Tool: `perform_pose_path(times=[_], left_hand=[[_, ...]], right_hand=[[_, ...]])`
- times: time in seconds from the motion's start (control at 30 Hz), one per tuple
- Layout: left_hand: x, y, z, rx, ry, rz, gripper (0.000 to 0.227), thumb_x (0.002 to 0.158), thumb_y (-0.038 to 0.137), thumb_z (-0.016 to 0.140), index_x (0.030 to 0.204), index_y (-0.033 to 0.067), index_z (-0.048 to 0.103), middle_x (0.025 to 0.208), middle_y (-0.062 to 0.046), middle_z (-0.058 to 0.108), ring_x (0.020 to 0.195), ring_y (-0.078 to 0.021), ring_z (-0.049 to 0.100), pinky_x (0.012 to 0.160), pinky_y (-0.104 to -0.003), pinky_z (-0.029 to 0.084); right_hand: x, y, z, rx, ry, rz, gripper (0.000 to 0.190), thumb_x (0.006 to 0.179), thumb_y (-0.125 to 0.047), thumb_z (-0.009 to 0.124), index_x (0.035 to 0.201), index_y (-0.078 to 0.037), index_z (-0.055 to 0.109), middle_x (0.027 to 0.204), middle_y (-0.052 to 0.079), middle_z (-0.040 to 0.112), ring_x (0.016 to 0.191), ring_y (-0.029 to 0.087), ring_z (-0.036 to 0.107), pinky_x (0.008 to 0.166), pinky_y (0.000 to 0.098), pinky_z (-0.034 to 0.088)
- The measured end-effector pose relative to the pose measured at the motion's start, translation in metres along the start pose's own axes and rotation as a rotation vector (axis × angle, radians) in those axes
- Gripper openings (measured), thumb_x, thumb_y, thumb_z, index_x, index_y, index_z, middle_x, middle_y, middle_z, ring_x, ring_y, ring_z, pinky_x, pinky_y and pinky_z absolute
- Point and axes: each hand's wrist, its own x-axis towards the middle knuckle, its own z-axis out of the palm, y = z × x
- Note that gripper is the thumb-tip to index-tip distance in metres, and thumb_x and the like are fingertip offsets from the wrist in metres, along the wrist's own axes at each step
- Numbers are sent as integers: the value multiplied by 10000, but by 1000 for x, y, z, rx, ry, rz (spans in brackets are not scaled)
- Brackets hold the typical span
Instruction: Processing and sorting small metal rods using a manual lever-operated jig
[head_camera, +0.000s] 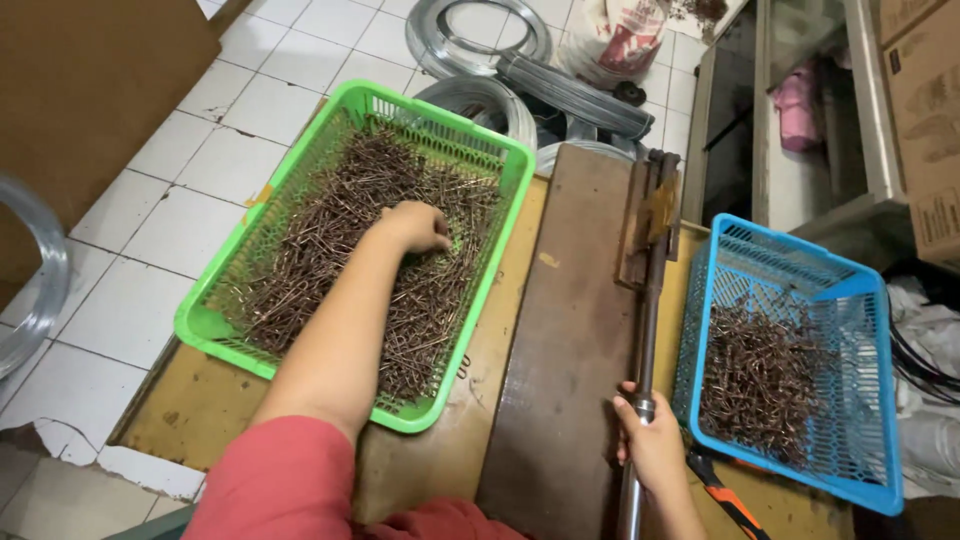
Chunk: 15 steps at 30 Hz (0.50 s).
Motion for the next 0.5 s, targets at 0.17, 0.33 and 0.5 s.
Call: perform_pose_path(times=[0.17,0.33,0.5], left_hand=[[13,17,9,67,-46,-109,457,959,564,785,1343,318,760,1501,-66,619,1461,-350,443,1127,-594,354],[4,21,3,51,-48,-74,300,1048,346,657,1305,236,765,1459,-112,626,1423,-373,481,1118,-600,360],[-3,17,-5,-185,72,123,153,915,186,743,971,125,871,997,-147,834,951,-300,778,908,-457,573]], right_hand=[[-1,-5,2,-2,2,13,301,996,-153,716,1286,-91,662,516,125,469,326,254,448,316,379,360],[-14,-27,6,-33,34,73,288,1001,-155,717,1275,-87,663,512,120,480,332,255,462,346,378,369],[-10,-19,4,-19,4,66,292,1000,-154,716,1281,-90,672,529,116,475,334,252,446,343,369,359]])
